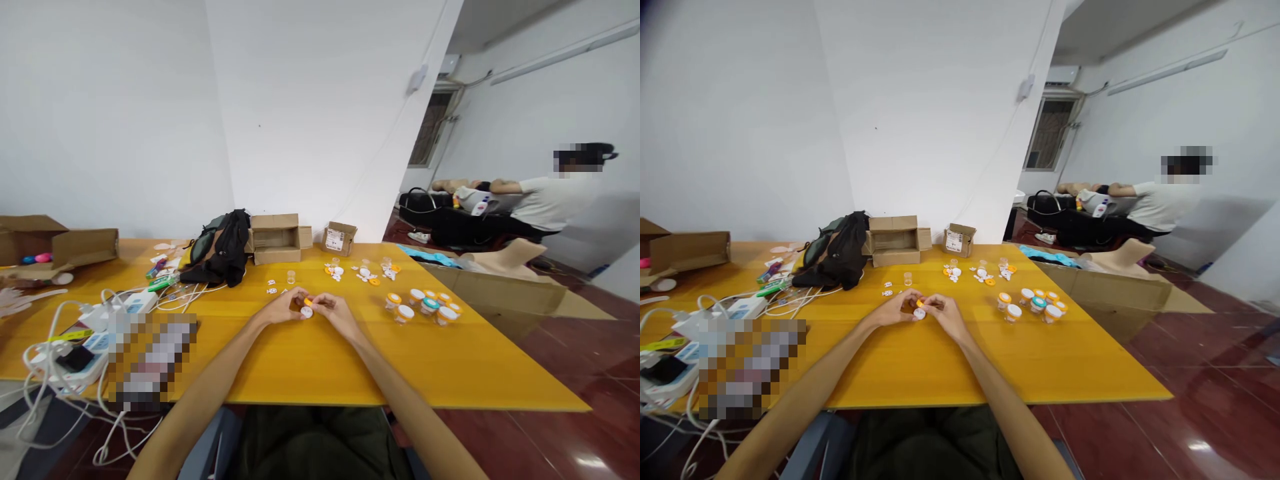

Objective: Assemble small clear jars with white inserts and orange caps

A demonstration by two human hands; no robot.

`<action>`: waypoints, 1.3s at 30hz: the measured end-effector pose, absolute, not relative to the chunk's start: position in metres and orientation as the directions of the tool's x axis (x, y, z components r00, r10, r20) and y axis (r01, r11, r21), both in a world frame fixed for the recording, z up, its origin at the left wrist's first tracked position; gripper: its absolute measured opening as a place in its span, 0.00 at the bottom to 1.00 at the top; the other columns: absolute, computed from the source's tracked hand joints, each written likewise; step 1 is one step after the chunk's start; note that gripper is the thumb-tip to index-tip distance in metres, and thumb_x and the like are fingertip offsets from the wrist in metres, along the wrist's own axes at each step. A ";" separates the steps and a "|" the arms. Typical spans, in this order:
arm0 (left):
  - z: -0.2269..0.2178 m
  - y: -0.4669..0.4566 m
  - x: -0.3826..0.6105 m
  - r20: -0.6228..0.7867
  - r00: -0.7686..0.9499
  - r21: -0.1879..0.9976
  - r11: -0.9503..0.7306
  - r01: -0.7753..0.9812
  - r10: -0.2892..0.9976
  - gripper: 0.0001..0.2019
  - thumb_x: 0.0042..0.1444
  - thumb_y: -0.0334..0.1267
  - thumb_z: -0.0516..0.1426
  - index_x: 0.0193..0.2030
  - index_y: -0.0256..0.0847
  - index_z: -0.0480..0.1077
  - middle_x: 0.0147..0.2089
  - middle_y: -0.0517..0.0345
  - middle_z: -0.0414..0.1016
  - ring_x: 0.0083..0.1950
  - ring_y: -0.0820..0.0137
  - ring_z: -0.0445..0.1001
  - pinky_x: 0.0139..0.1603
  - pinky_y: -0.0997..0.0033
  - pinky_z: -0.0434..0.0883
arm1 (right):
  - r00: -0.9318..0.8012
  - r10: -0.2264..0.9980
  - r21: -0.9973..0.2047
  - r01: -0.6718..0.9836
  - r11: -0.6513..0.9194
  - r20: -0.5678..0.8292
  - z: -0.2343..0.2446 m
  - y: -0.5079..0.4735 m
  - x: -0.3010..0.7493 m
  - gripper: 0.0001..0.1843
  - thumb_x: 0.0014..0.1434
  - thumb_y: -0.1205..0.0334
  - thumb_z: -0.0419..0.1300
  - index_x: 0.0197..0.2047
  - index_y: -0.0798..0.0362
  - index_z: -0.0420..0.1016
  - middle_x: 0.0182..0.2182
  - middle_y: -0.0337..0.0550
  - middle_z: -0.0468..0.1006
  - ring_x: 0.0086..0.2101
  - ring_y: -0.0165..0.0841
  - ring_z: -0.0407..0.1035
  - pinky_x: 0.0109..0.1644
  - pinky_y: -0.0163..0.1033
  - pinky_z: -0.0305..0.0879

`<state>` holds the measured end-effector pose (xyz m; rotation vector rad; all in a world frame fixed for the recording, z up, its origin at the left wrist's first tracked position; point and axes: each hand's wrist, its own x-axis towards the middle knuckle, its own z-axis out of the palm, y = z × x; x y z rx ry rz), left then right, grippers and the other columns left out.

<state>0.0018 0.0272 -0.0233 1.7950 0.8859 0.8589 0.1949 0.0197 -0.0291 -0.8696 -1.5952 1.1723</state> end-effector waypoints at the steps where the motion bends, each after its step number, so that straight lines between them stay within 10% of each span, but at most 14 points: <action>1: -0.024 0.027 0.002 0.169 0.499 0.936 -0.297 0.188 0.850 0.24 0.42 0.39 0.69 0.46 0.41 0.68 0.39 0.59 0.72 0.42 0.69 0.70 0.48 0.66 0.66 | -0.319 0.908 -0.955 0.027 0.297 0.273 -0.030 0.019 0.194 0.16 0.46 0.46 0.68 0.27 0.50 0.76 0.32 0.42 0.82 0.37 0.40 0.76 0.47 0.45 0.70; 16: -0.024 0.027 0.002 0.153 0.507 0.965 -0.239 0.108 0.848 0.28 0.38 0.44 0.72 0.46 0.42 0.69 0.41 0.57 0.72 0.44 0.68 0.71 0.48 0.65 0.66 | -0.415 0.819 -0.834 0.210 0.510 0.396 -0.033 0.013 0.191 0.02 0.53 0.61 0.64 0.32 0.48 0.79 0.38 0.42 0.83 0.42 0.42 0.76 0.52 0.48 0.69; 39: -0.027 0.029 0.003 0.170 0.488 0.962 -0.252 0.107 0.856 0.26 0.37 0.41 0.72 0.44 0.40 0.72 0.39 0.57 0.73 0.42 0.69 0.70 0.50 0.66 0.65 | -0.485 0.705 -0.633 0.338 0.697 0.517 -0.036 0.013 0.194 0.09 0.61 0.66 0.57 0.34 0.49 0.80 0.39 0.45 0.81 0.42 0.37 0.75 0.50 0.42 0.69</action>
